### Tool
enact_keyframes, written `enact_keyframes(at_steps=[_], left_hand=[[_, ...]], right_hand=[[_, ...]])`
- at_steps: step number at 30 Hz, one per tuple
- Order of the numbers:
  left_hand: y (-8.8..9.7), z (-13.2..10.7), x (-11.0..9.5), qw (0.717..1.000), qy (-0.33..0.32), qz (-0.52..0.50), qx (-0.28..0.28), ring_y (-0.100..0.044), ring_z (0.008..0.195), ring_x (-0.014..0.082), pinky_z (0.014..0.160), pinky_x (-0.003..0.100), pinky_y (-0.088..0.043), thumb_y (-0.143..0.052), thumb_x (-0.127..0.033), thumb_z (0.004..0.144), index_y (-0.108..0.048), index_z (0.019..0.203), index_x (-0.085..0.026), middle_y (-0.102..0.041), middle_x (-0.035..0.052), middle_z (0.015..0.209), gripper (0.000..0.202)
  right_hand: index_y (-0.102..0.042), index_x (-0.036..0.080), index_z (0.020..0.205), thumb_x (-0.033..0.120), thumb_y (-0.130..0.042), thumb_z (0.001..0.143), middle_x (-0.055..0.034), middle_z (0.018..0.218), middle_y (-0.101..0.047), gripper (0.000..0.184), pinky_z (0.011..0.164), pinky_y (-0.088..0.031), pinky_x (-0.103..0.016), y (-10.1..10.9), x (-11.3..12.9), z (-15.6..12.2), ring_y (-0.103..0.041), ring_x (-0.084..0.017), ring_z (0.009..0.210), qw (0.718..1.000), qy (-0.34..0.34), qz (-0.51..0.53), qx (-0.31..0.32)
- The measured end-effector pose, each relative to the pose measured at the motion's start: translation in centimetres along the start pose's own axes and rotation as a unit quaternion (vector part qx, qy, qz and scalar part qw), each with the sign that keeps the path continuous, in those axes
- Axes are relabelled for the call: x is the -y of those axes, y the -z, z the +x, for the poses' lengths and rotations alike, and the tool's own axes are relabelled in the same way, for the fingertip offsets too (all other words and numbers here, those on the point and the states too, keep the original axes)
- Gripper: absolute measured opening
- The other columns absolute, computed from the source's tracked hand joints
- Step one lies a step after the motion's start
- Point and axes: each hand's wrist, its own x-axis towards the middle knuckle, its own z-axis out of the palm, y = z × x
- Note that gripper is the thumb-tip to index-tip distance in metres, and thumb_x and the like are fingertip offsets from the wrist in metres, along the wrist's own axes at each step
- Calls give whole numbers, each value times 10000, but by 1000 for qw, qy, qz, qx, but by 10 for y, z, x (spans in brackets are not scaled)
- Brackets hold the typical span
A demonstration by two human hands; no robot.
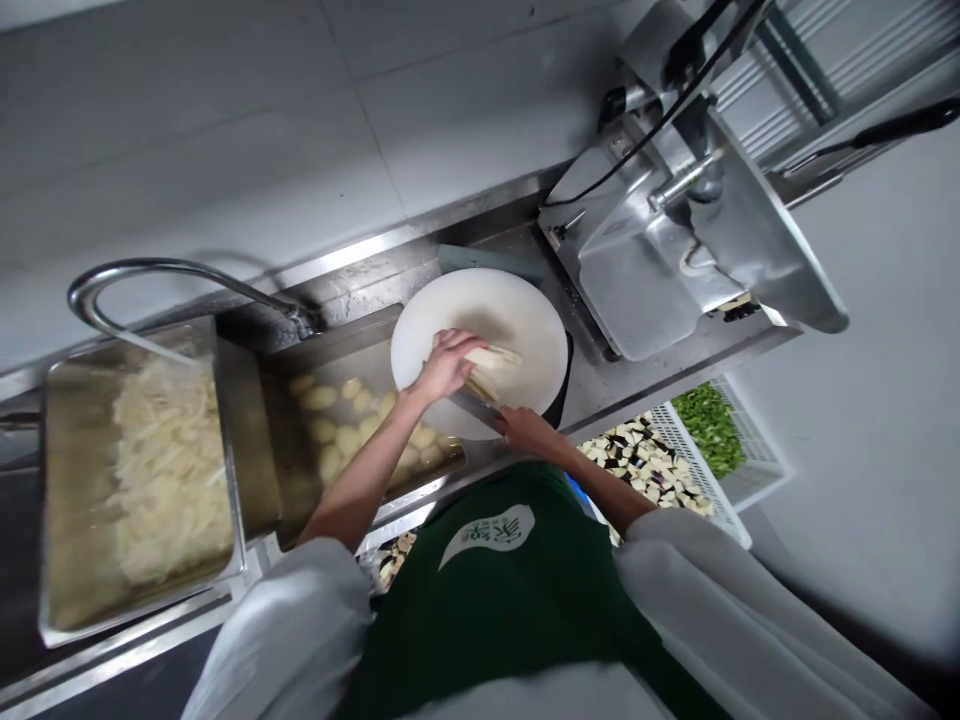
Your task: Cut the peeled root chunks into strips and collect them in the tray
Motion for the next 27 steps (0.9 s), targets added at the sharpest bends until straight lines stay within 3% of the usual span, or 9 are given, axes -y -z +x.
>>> enact_keyframes(at_steps=[2, 4, 8, 11, 13, 15, 20, 23, 27], left_hand=[[-2, -28, 2, 994, 41, 1, -106, -506, 1226, 283, 1087, 490, -377, -559, -273, 953, -631, 1244, -223, -630, 106, 1274, 304], [-21, -56, 5, 985, 63, 3, -160, -486, 1238, 289, 1096, 512, -387, -529, -253, 959, -641, 1205, -215, -630, 115, 1254, 273], [-72, -100, 12, 991, 75, -22, -109, -501, 1257, 281, 1089, 517, -443, -505, -141, 922, -632, 1200, -189, -607, 132, 1238, 310], [-87, -122, 14, 993, 97, -19, -62, -365, 1429, 333, 1144, 576, -404, -704, -266, 865, -595, 1273, -219, -482, 137, 1418, 425], [-89, -129, 13, 991, 112, -12, -67, -199, 1519, 387, 1181, 624, -339, -833, -397, 770, -583, 1283, -235, -329, 141, 1555, 593], [-93, -131, 11, 988, 125, -16, -92, -166, 1531, 398, 1186, 631, -330, -854, -460, 741, -581, 1267, -239, -246, 142, 1600, 632], [-117, -126, 9, 976, 129, -46, -169, -424, 1395, 296, 1106, 540, -477, -752, -456, 844, -575, 1230, -272, -386, 126, 1473, 463], [-121, -127, 11, 974, 115, -59, -186, -429, 1387, 293, 1101, 523, -486, -748, -458, 847, -593, 1211, -262, -393, 125, 1465, 442], [-111, -128, 11, 979, 98, -54, -173, -424, 1377, 323, 1103, 533, -464, -767, -481, 832, -611, 1223, -240, -419, 140, 1459, 486]], right_hand=[[-592, 118, 1189, 326, -361, 1076, -162, 1095, -727, 331, 836, -437, -284, 2, -14, -2, -687, -235, 1019, 999, -21, 11, -29], [-600, 120, 1155, 331, -360, 1076, -154, 1062, -731, 330, 820, -423, -279, 3, -22, -3, -683, -233, 998, 998, -47, 13, -50], [-597, 129, 1159, 341, -337, 1072, -150, 1026, -730, 347, 791, -422, -291, 5, -23, -2, -690, -248, 961, 996, -63, 7, -59], [-591, 127, 1173, 346, -329, 1068, -163, 1016, -728, 357, 791, -434, -305, 5, -15, -1, -700, -266, 954, 996, -64, -7, -57], [-581, 127, 1187, 337, -318, 1068, -168, 1021, -729, 357, 792, -444, -309, 4, -8, -2, -705, -274, 961, 996, -69, -15, -55], [-568, 127, 1200, 328, -302, 1069, -171, 1025, -731, 358, 791, -454, -308, 1, 2, -4, -710, -276, 964, 996, -70, -18, -56], [-536, 127, 1236, 301, -239, 1076, -172, 1016, -733, 379, 805, -483, -320, -15, 25, -7, -722, -268, 943, 997, -62, -22, -47], [-515, 116, 1276, 259, -234, 1068, -187, 1033, -726, 378, 820, -501, -345, -22, 32, -5, -721, -280, 961, 996, -76, -27, -43], [-530, 112, 1240, 251, -265, 1059, -193, 1027, -719, 350, 841, -509, -360, -18, 34, -6, -721, -285, 971, 995, -84, -24, -40]])
